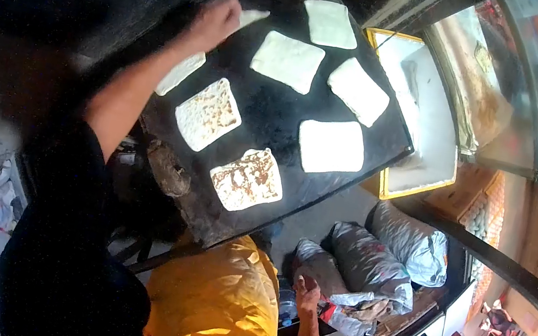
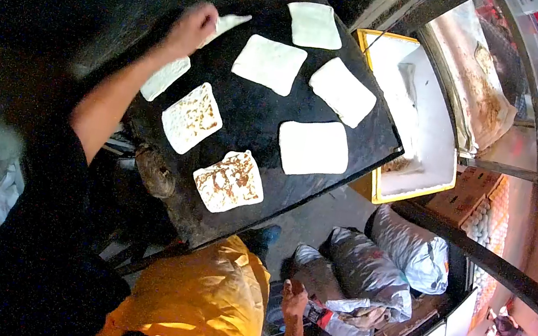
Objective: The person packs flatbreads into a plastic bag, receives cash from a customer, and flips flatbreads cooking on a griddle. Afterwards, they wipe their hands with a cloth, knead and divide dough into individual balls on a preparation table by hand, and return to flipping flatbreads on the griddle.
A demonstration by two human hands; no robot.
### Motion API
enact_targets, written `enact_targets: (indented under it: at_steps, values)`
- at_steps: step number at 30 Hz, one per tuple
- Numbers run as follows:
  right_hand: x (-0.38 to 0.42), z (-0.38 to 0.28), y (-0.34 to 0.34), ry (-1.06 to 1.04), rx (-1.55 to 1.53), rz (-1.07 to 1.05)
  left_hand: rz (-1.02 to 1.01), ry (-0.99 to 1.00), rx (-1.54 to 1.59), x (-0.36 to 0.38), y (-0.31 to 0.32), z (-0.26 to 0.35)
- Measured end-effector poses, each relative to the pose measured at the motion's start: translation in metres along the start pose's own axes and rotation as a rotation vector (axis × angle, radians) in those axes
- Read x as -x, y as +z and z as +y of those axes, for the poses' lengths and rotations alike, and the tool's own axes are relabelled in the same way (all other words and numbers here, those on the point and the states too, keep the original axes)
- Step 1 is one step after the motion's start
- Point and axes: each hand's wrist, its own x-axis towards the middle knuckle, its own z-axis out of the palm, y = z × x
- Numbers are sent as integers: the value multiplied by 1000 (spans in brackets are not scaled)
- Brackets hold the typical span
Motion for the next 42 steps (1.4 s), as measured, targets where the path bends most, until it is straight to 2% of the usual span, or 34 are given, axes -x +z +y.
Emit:
enact_targets:
  at_steps: [3, 5, 7, 8, 10, 11, 13, 15, 17, 19, 20, 21, 24, 26, 27, 29, 31, 33, 35, 36, 37, 39, 41, 42]
  values:
    - [-3, -9, 6, 18, -64, 50, 106, -263, 155, -38, -34, -21]
    - [-9, 1, 10, -37, -173, 110, 88, -365, 104, -47, -39, -70]
    - [-4, -19, 3, -52, -131, 77, 142, -386, 178, -37, -29, -141]
    - [0, -33, 0, -66, -89, 44, 141, -384, 179, -31, -25, -146]
    - [6, -46, 1, -39, -104, 54, 207, -560, -55, -14, -19, -142]
    - [8, -49, 2, -16, -115, 60, 181, -475, -137, -7, -20, -111]
    - [8, -44, 4, -32, -91, 57, 94, -420, -13, -1, -1, -82]
    - [10, -39, 5, -46, -69, 53, -48, -392, 45, 8, 22, -43]
    - [11, -36, 5, -69, -67, 50, -339, -520, -60, 11, 36, 16]
    - [12, -30, 6, -52, -72, 69, -379, -494, -149, 19, 60, 34]
    - [12, -29, 7, -40, -79, 83, -510, -523, -175, 14, 56, 51]
    - [13, -29, 8, -39, -78, 88, -447, -474, -257, 15, 63, 56]
    - [12, -21, 9, -24, -120, 106, -377, -558, -127, 11, 86, 44]
    - [5, -6, 5, -75, 96, 78, -84, -599, 309, 1, 98, 33]
    - [6, -7, 5, -75, 92, 81, 83, -531, 404, -12, 89, 42]
    - [10, -9, 4, -22, 49, 54, 137, -400, 438, -37, 59, 60]
    - [12, -14, 7, 7, 0, 84, 194, -123, 339, -58, 35, 70]
    - [12, -18, 9, 34, -54, 115, 88, 8, 252, -68, 28, 69]
    - [13, -21, 10, 60, -164, 121, -132, 86, 36, -60, 26, 71]
    - [14, -23, 11, 60, -168, 120, -203, 14, 132, -52, 41, 60]
    - [14, -25, 10, 57, -155, 117, -177, 76, 150, -40, 46, 62]
    - [11, -26, 12, 57, -147, 114, -239, 27, 208, -13, 61, 84]
    - [6, -25, 13, 85, -99, 94, -278, 160, 141, 25, 75, 129]
    - [1, -23, 12, 93, -103, 97, -374, 157, 145, 45, 81, 154]
